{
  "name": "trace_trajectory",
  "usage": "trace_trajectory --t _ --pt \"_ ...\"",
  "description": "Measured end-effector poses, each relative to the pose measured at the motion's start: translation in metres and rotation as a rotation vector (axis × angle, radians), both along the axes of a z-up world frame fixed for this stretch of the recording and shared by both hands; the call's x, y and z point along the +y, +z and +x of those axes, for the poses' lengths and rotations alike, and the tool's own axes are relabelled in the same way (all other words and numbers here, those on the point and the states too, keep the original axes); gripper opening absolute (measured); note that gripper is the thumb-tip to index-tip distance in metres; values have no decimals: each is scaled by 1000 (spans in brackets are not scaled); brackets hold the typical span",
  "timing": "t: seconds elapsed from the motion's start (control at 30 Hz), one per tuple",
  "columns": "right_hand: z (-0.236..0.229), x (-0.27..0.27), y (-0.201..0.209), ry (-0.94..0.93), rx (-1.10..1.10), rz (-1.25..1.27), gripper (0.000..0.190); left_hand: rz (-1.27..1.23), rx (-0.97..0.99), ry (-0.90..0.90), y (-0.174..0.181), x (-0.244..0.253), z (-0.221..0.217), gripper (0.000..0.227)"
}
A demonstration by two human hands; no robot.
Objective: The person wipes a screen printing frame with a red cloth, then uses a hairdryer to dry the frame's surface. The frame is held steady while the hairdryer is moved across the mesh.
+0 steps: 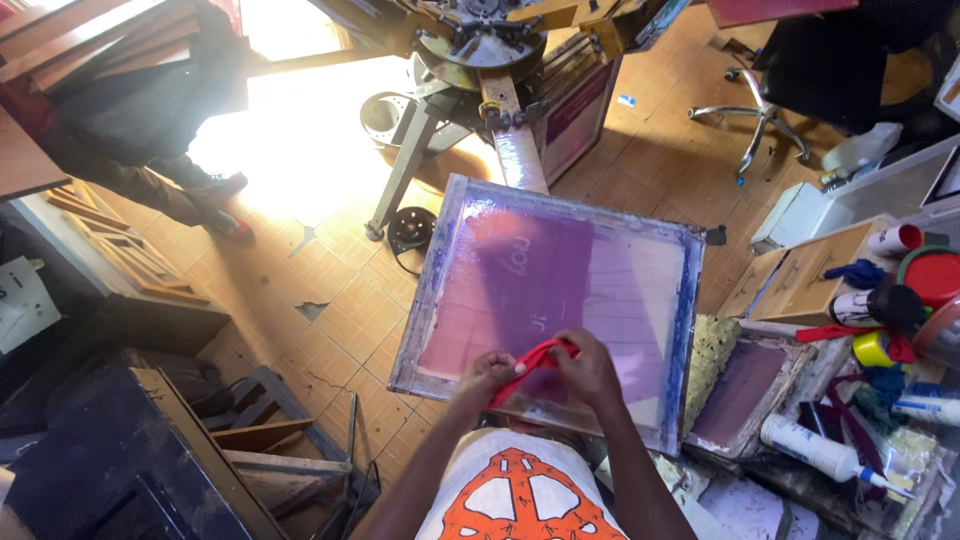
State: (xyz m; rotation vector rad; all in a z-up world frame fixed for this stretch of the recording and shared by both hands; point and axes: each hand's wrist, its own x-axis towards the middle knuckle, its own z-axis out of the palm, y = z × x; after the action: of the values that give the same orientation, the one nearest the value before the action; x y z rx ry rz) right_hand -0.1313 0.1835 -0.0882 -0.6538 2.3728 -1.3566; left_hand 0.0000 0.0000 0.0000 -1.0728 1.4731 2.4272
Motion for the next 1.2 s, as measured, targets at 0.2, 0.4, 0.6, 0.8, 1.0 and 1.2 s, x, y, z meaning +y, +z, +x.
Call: trace_trajectory --t 0.2,0.4,0.6,0.8,1.0,1.2 --pt "-7 22 3 -290 -169 37 20 16 122 -96 -56 -21 16 24" --pt "25 27 14 -180 -558 -248 34 -142 230 -96 -96 -31 18 28" --pt "70 -6 103 -196 -863 -436 47 -729 452 -693 -63 10 -2 35" --pt "71 15 39 -251 -704 -430 36 -738 486 -946 -61 21 3 46" --pt "44 71 49 -587 -304 112 46 -607 101 -379 -90 -28 22 37" --pt "26 132 -67 -648 379 288 51 -1392 -70 170 -75 -101 43 23"
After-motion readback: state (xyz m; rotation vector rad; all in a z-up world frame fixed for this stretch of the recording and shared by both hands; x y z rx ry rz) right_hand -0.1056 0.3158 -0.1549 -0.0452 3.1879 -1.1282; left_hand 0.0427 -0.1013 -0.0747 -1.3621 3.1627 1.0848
